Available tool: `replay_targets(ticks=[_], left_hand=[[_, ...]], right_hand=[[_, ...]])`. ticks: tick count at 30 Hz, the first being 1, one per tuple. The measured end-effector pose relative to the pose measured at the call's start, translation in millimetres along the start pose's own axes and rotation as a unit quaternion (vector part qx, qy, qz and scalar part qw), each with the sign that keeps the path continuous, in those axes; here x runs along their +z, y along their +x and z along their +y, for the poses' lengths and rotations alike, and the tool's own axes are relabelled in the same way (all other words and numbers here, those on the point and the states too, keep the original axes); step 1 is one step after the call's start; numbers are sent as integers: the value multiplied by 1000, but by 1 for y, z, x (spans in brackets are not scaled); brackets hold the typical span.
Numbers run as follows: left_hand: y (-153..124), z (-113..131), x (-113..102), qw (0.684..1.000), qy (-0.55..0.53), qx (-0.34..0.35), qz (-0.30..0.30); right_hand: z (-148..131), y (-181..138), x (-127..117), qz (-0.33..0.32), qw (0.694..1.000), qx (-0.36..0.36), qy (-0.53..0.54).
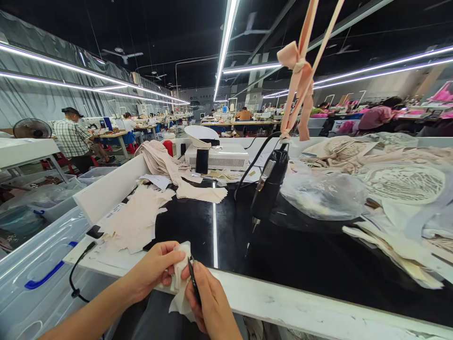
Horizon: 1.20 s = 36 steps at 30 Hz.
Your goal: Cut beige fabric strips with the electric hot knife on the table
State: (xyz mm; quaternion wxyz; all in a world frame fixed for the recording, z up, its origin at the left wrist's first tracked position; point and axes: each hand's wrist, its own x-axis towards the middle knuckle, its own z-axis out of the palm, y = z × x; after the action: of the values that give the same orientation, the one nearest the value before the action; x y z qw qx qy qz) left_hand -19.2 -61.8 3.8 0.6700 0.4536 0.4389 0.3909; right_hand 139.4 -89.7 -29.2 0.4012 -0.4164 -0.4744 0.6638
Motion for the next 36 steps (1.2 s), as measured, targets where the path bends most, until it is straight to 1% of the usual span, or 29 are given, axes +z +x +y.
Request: replay_targets(ticks=[8, 10, 13, 16, 19, 21, 22, 23, 25, 28, 30, 33, 35, 36], left_hand=[[-1, 1, 2, 1000, 11, -3, 1], [-2, 2, 3, 1000, 16, -7, 3], [-3, 4, 4, 1000, 21, -9, 5], [-3, 4, 4, 1000, 20, -5, 5], [-2, 3, 3, 1000, 21, -6, 9], [-1, 1, 1, 999, 27, -9, 23], [0, 0, 1, 999, 30, -11, 30], [0, -1, 0, 999, 31, -11, 35], [1, -2, 0, 999, 28, -9, 34], [1, -2, 0, 999, 28, -7, 34], [0, -2, 1, 999, 32, -8, 37], [-1, -2, 2, 998, 40, -5, 39], [-1, -2, 3, 998, 44, -2, 36], [-1, -2, 3, 998, 44, -1, 34]], right_hand=[[0, 1, 1, -1, 1000, 4, 2], [0, 0, 1, -9, 1000, 4, 3], [-1, -1, 2, -22, 1000, -6, 4], [-2, -3, 1, -18, 1000, -16, -13], [-4, -4, -2, 2, 1000, -15, -28], [-4, -6, -5, 39, 997, -30, -62], [-4, -7, -6, 67, 992, -48, -96], [-3, -9, -7, 98, 983, -70, -139], [0, -11, -8, 158, 953, -114, -233], [8, -12, -12, 216, 890, -179, -360], [13, -10, -17, 228, 837, -232, -441], [18, -6, -23, 216, 757, -304, -537], [18, -4, -24, 217, 715, -334, -575], [17, -3, -24, 224, 699, -342, -587]])
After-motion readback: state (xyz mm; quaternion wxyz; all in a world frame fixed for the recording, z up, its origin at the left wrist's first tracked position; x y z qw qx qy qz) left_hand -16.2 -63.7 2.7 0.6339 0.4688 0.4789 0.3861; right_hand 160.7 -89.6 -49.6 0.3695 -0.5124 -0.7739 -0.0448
